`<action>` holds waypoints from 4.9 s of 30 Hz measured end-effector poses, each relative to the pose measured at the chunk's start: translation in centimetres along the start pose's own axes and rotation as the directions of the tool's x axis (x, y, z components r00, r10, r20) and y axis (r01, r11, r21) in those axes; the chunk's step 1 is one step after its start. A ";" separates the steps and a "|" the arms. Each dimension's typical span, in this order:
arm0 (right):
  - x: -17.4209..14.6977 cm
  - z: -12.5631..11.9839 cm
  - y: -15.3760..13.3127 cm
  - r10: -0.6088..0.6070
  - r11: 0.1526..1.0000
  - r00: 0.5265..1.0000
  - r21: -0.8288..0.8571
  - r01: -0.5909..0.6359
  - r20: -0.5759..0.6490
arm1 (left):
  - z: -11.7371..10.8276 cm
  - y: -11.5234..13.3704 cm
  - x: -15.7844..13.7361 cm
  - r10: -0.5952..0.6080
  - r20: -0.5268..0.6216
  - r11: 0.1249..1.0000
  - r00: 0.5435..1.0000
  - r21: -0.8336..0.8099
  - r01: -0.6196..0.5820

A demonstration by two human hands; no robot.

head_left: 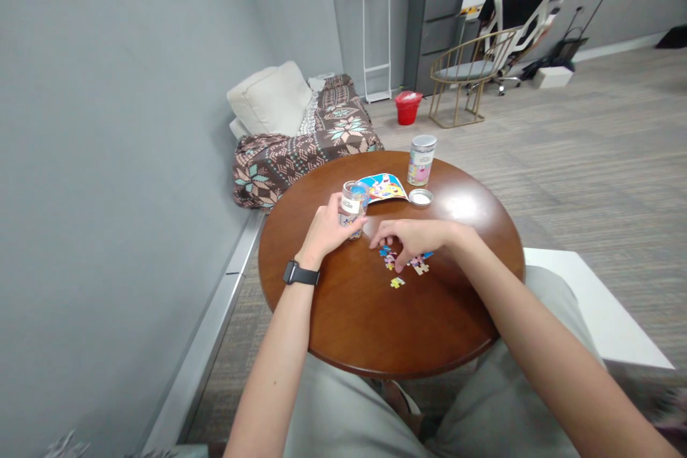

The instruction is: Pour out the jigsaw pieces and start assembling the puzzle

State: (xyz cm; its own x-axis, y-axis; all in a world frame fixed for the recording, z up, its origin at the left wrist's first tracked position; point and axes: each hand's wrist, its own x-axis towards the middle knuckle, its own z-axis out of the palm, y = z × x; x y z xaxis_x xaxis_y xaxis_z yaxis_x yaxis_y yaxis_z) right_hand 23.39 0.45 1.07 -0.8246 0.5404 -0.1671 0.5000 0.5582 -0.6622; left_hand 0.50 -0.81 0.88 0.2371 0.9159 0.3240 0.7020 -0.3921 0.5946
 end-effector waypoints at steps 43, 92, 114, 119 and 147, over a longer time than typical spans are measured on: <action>0.9 -0.8 -1.3 -0.155 0.971 0.414 -0.060 0.233 -0.897 | 0.1 -0.3 0.2 0.071 -0.008 0.997 0.997 0.039 -0.071; 1.4 1.6 -1.9 -0.041 0.998 0.999 0.042 0.042 -0.006 | 0.4 -0.7 0.4 0.025 0.018 0.999 1.000 0.029 -0.025; 1.7 0.0 -1.1 -0.240 0.966 0.560 -0.139 0.217 -0.793 | 0.2 -0.7 0.3 0.187 0.074 0.981 0.980 0.032 -0.190; 1.3 -0.3 -1.1 -0.133 0.983 0.578 -0.035 0.178 -0.805 | 0.1 -0.5 0.3 0.162 0.077 0.985 0.984 0.042 -0.166; -1.2 -0.7 1.1 0.154 0.983 0.984 0.090 -0.162 0.085 | 0.2 -0.6 0.3 0.076 0.057 0.997 0.995 0.020 -0.078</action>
State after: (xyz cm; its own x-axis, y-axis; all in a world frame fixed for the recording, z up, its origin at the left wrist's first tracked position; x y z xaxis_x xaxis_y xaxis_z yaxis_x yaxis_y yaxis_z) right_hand 25.09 0.82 1.07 -0.7573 0.5642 -0.3290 0.6009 0.4046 -0.6893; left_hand 0.35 -0.26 0.48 0.3279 0.8867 0.3261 0.6950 -0.4602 0.5525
